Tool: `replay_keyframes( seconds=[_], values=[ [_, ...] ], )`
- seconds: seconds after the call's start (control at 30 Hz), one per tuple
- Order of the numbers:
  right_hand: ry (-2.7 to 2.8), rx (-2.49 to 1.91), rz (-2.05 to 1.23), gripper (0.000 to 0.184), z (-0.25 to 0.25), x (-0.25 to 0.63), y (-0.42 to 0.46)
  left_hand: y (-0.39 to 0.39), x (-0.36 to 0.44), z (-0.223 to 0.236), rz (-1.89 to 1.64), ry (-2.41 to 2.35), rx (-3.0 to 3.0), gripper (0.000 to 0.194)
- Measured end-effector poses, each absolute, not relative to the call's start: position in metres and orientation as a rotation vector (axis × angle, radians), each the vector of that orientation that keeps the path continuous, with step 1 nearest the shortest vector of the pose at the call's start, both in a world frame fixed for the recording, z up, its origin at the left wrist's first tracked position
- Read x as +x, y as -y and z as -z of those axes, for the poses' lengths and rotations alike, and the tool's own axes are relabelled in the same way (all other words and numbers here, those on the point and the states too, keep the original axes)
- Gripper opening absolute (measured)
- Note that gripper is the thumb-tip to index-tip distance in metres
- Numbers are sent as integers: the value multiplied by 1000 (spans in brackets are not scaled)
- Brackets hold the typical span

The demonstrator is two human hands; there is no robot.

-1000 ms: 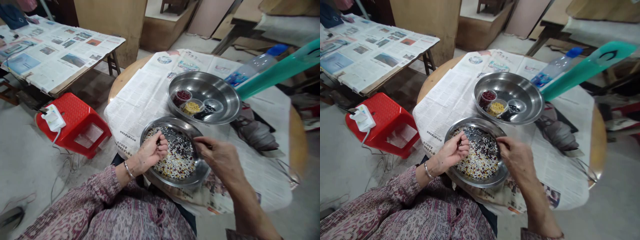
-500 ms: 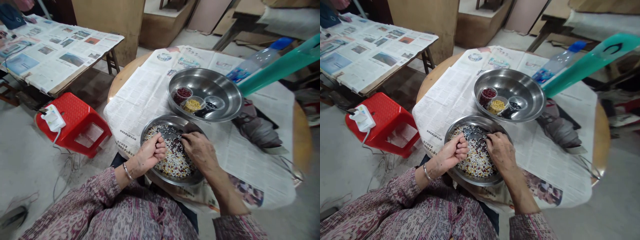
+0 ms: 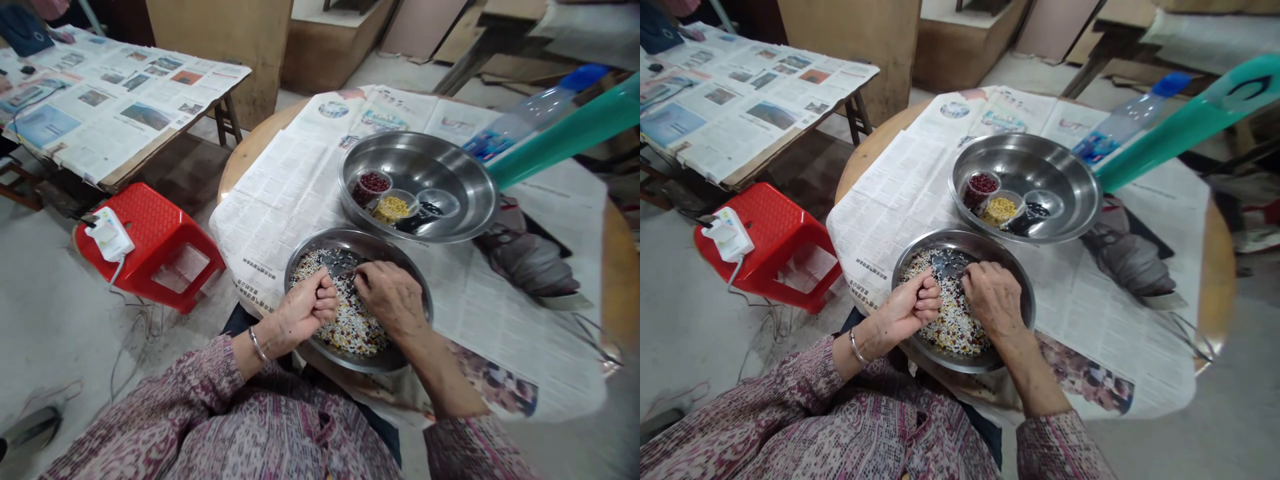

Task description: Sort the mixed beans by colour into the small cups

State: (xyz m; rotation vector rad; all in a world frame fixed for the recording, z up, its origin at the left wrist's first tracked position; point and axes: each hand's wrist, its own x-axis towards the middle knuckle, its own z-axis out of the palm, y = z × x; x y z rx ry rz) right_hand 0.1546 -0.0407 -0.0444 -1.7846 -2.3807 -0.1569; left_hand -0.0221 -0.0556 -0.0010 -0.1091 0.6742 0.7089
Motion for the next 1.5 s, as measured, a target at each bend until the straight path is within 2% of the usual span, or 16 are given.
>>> replay_keyframes(
  seconds=[0.23, 0.37, 0.6, 0.83, 0.97, 1.1, 1.2, 1.37, 1.5],
  values=[
    [2251, -1598, -185, 24, 41, 149, 86, 57, -26, 11, -740, -626, -76, 37],
    [2031, -1789, -111, 25, 35, 170, 93, 58, -26, 12, -746, -625, -68, 36],
    [2126, -1902, -73, 24, 45, 182, 83, 59, -23, 10, -722, -604, -62, 35],
    [2064, -1826, -650, 26, 39, 182, 94, 60, -23, 11, -722, -633, -58, 35],
    [1933, -1848, -444, 27, 40, 181, 84, 60, -20, 11, -719, -612, -59, 35],
    [2026, -1812, -313, 25, 45, 173, 77, 60, -20, 11, -712, -607, -63, 34],
    [2068, -1803, -353, 24, 46, 169, 81, 61, -21, 12, -715, -618, -66, 34],
    [2040, -1758, -677, 22, 41, 177, 85, 60, -20, 12, -712, -626, -89, 35],
    [1891, -1840, -479, 25, 40, 182, 77, 59, -20, 7, -708, -618, -114, 39]
  ],
)
